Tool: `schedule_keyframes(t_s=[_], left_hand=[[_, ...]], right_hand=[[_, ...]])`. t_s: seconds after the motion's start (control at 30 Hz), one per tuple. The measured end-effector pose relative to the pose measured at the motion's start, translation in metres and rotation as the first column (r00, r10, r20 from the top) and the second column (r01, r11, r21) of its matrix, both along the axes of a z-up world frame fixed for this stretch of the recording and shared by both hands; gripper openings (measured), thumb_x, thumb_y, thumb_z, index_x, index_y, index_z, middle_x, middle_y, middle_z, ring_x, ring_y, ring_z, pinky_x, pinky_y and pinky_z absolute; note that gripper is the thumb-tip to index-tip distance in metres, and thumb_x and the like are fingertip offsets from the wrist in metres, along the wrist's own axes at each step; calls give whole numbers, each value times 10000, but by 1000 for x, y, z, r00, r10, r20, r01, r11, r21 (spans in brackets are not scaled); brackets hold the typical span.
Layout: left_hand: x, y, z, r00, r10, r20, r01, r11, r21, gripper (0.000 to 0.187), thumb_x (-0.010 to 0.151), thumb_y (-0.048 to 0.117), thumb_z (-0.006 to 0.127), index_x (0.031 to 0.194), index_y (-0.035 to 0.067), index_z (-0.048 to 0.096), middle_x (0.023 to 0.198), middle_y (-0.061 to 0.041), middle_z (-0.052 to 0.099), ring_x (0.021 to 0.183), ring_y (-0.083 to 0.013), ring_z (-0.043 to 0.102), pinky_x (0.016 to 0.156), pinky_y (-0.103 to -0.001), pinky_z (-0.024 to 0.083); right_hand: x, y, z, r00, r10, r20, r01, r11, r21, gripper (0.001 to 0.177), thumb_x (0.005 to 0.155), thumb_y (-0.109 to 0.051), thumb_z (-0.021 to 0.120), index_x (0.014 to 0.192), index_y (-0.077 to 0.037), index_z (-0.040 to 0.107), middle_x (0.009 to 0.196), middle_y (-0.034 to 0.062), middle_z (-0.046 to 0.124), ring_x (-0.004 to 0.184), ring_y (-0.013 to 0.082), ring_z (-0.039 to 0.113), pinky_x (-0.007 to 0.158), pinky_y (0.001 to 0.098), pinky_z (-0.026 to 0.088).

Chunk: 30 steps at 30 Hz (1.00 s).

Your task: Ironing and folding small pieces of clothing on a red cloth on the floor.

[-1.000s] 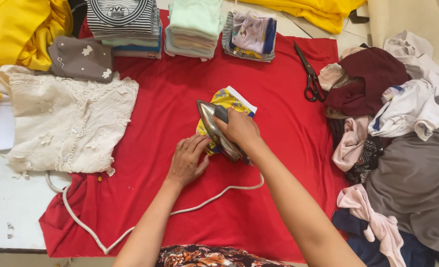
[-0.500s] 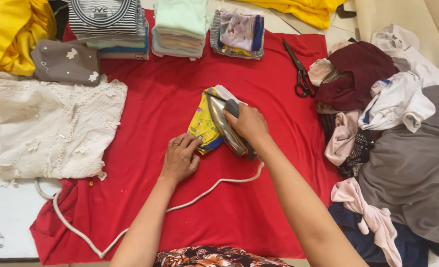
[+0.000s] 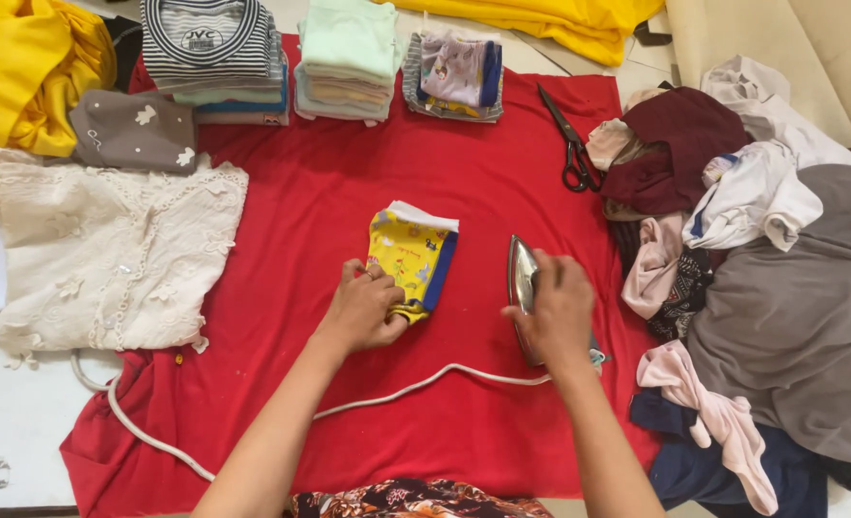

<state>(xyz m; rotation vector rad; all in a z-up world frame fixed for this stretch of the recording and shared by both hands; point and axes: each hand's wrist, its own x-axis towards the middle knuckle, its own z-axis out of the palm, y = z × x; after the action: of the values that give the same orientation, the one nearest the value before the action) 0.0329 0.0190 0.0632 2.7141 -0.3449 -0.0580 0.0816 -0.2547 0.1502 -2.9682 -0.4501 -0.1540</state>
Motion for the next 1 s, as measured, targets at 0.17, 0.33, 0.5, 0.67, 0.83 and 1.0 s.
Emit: schedule_keyframes(t_s=[0.17,0.33,0.5,0.67,0.83,1.0], left_hand=[[17,1,-29,970,-3,-245,-117,874,-473,306,737,297,701,946,84,772,925,-80,744,977,-214,678,960,-401,461],[33,15,-66,854,-65,-516,-478,293,-828,443,974,451,595,1209,105,743,1120,-103,763,1067,-169,693,938,-312,516],[49,-13,-46,910,297,-288,-410,546,-731,391,992,440,594,1095,65,640,927,-167,771,854,-286,762,710,-406,554],[66,-28,-61,846,497,-193,-532,767,-359,423,995,499,608,1042,79,588,845,-181,737,782,-401,709,642,-519,515],[60,-36,-58,802,561,-203,-596,733,-329,490,960,513,614,1190,90,529,1096,-157,716,926,-376,705,724,-519,542],[59,-36,-94,878,379,293,-409,911,49,624,1037,333,543,1625,236,356,1680,-46,364,1583,-256,229,1255,-518,196]], right_hand=[[-14,48,-82,861,460,-215,-303,805,510,792,699,-184,861,1383,-75,478,1264,203,608,1177,385,575,950,477,470],[9,73,-117,853,252,-457,108,771,628,354,946,-196,663,1252,-80,528,936,172,702,848,344,698,729,424,529],[22,94,-125,918,40,-393,257,697,670,269,1072,-319,499,1127,-56,502,818,195,673,739,379,682,641,490,467],[28,106,-137,953,-108,-283,260,769,583,285,1058,-295,522,1164,-30,508,985,218,671,905,408,662,722,499,482],[22,116,-120,995,-86,44,59,903,425,416,1020,-241,548,1367,-21,482,1327,210,556,1242,362,536,982,510,421],[28,110,-160,989,144,32,-146,985,94,590,1087,-355,432,1623,-152,290,1696,43,295,1582,233,244,1253,587,120]])
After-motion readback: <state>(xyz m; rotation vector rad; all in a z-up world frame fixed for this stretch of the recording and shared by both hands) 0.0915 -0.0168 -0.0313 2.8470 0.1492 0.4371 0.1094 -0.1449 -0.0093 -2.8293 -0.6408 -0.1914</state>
